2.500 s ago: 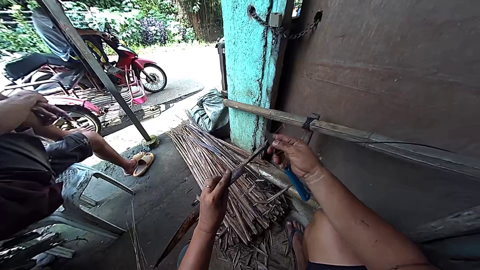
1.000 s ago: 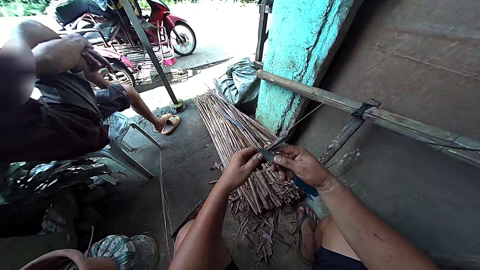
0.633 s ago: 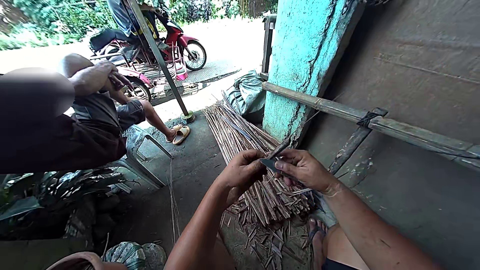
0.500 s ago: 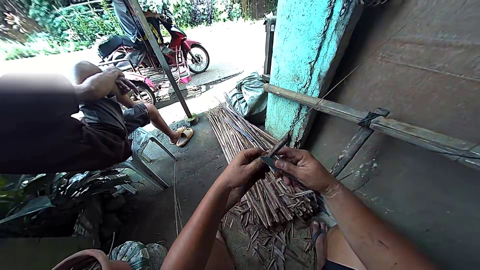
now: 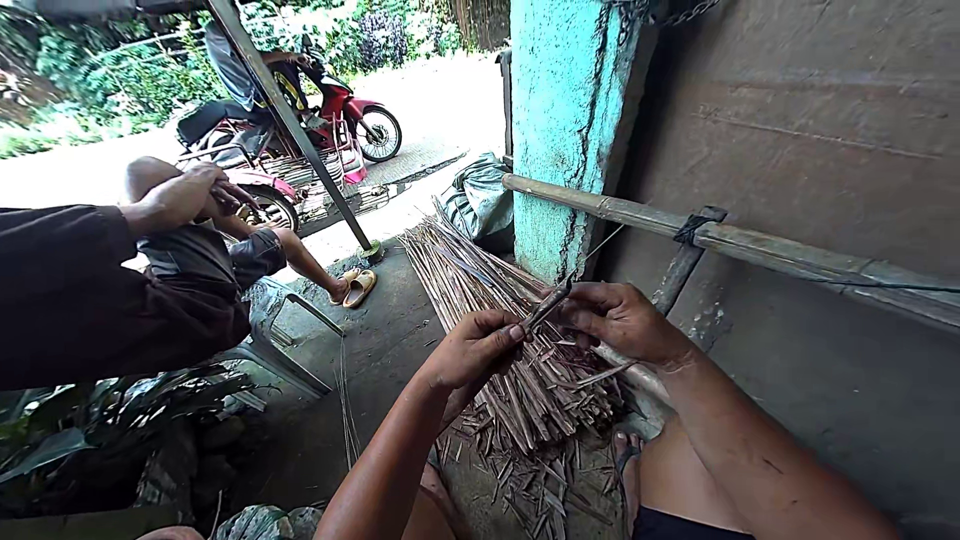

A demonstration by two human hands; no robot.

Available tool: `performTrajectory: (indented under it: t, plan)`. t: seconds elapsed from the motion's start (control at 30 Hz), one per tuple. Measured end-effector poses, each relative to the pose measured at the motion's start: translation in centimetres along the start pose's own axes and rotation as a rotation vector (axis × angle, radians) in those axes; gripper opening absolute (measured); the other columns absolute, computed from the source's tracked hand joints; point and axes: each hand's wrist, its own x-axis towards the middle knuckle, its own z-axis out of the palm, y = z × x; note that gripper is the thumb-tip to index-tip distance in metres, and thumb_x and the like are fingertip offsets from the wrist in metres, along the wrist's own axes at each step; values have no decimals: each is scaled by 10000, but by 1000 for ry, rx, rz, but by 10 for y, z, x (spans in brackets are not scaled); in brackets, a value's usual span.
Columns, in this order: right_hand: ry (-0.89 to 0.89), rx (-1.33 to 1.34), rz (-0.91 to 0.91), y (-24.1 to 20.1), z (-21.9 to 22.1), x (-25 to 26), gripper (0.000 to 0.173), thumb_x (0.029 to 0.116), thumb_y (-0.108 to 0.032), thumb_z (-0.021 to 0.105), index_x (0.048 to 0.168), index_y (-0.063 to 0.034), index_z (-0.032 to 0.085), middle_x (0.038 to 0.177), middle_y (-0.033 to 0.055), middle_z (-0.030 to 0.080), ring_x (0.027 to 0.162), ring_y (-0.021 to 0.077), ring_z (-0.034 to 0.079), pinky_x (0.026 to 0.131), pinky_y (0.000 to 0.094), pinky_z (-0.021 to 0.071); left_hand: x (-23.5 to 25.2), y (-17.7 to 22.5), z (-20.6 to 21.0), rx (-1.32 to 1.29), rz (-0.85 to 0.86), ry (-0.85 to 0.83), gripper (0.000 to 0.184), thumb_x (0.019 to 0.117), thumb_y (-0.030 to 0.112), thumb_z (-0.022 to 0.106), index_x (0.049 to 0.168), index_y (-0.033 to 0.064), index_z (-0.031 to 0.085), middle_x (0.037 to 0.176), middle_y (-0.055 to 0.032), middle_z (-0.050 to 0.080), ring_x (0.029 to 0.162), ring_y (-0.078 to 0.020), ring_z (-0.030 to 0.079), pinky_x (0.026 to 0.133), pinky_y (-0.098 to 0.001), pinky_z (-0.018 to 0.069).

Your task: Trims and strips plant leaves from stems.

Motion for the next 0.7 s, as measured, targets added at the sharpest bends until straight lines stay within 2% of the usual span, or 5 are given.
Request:
performTrajectory:
  t: [0.13, 0.3, 0.43, 0.57, 0.7]
  plan:
    - [146, -26, -74, 1, 3, -2, 272, 1042, -127, 589, 1271, -4, 667, 879, 27, 740, 641, 55, 655, 584, 214, 575, 5, 2, 5, 8, 1, 46, 233, 1085, 194, 498, 1067, 30, 662, 783, 15, 657, 591, -49, 590, 536, -205, 507]
    - [511, 29, -136, -8, -11, 2, 294, 1071, -160, 513, 1328, -87, 633, 847, 54, 710, 553, 107, 628, 526, 271, 583, 2, -5, 0, 55, -30, 108, 240, 1087, 166, 483, 1067, 17, 669, 738, 10, 644, 567, -57, 577, 536, -214, 505]
    - [341, 93, 16, -10, -7, -8, 396, 1047, -140, 528, 1441, -100, 545, 839, 77, 729, 568, 139, 671, 529, 289, 602, 0, -12, 4, 153, -25, 241, 247, 1087, 145, 459, 1097, -1, 658, 753, 11, 650, 606, -68, 610, 575, -226, 535]
    - [181, 243, 263, -1, 26, -10, 388, 1044, -97, 535, 1426, -29, 554, 872, 77, 736, 594, 125, 674, 521, 263, 585, 2, -6, 17, 256, -12, 343, 221, 1073, 125, 496, 1093, -3, 675, 780, 4, 661, 612, -63, 613, 571, -218, 538]
    - [151, 350, 251, 4, 37, -5, 320, 1047, -94, 539, 1343, 0, 618, 870, 87, 738, 575, 113, 662, 508, 243, 571, -2, -5, 18, 357, 18, 318, 222, 1065, 124, 507, 1098, 12, 696, 775, 16, 663, 595, -39, 587, 553, -203, 510]
